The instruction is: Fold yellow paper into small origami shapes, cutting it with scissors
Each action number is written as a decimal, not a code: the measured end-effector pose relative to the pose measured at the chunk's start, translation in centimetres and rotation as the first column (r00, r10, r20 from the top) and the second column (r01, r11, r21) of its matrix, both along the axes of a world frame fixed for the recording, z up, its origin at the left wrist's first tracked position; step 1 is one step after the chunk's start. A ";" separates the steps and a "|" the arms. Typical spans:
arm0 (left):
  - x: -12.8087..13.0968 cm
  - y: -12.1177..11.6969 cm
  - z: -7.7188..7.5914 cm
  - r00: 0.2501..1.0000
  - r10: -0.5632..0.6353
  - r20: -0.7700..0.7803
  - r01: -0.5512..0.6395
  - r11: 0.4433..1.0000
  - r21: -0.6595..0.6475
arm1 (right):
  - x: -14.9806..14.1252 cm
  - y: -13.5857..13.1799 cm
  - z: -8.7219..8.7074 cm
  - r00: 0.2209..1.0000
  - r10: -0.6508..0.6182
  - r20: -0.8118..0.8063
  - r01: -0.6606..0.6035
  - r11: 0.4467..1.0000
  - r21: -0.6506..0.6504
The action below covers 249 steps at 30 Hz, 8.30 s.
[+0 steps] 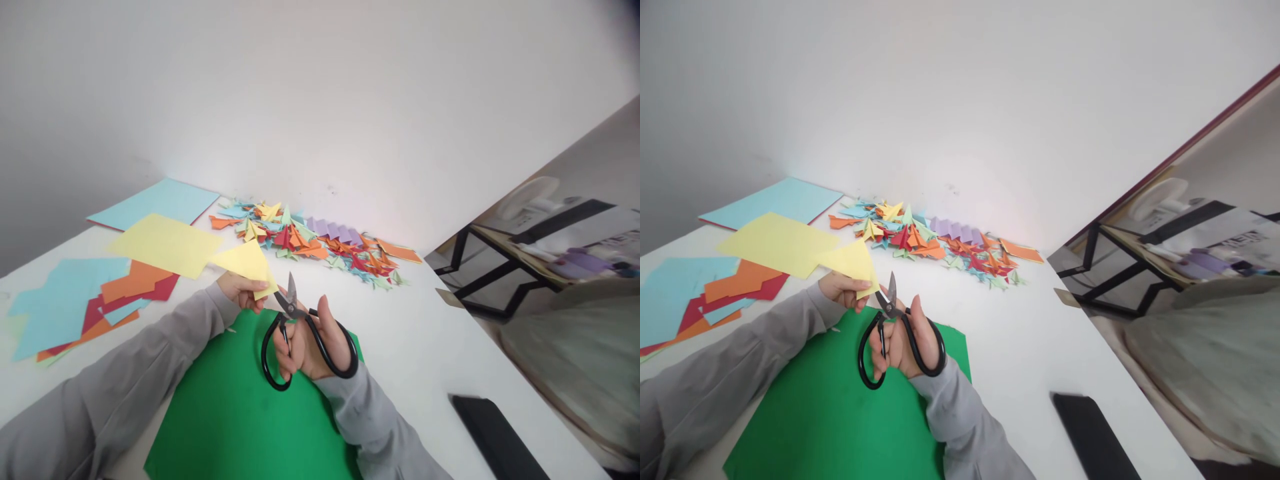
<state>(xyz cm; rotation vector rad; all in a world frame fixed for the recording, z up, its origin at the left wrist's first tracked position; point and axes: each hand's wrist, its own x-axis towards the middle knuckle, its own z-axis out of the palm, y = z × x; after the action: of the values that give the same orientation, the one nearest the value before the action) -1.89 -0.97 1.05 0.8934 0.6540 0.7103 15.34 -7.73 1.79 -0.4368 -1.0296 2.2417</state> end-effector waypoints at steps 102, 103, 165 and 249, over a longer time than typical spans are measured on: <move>0.6 -0.6 -0.3 0.988 0.146 0.050 -0.148 0.988 0.050 | 0.7 0.4 0.9 1.000 -0.002 0.008 0.002 1.000 -0.001; 0.6 -0.7 -0.3 0.985 0.166 0.044 -0.168 0.985 0.039 | 0.8 0.4 0.9 1.000 0.001 0.007 -0.001 1.000 -0.002; 1.7 -1.8 0.3 0.931 0.366 -0.016 -0.365 0.924 -0.110 | 1.1 0.8 0.4 0.996 -0.003 0.089 0.004 1.000 -0.002; -1.2 -1.6 1.2 0.908 -0.277 -0.315 0.310 0.949 0.061 | 3.0 1.5 -0.5 0.917 0.360 0.172 -0.364 0.931 -0.010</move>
<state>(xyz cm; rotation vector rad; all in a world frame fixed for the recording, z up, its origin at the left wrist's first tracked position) -3.05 -2.55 2.23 1.1886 0.7358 0.3407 18.32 -6.20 1.26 -0.4666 -1.3141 2.5495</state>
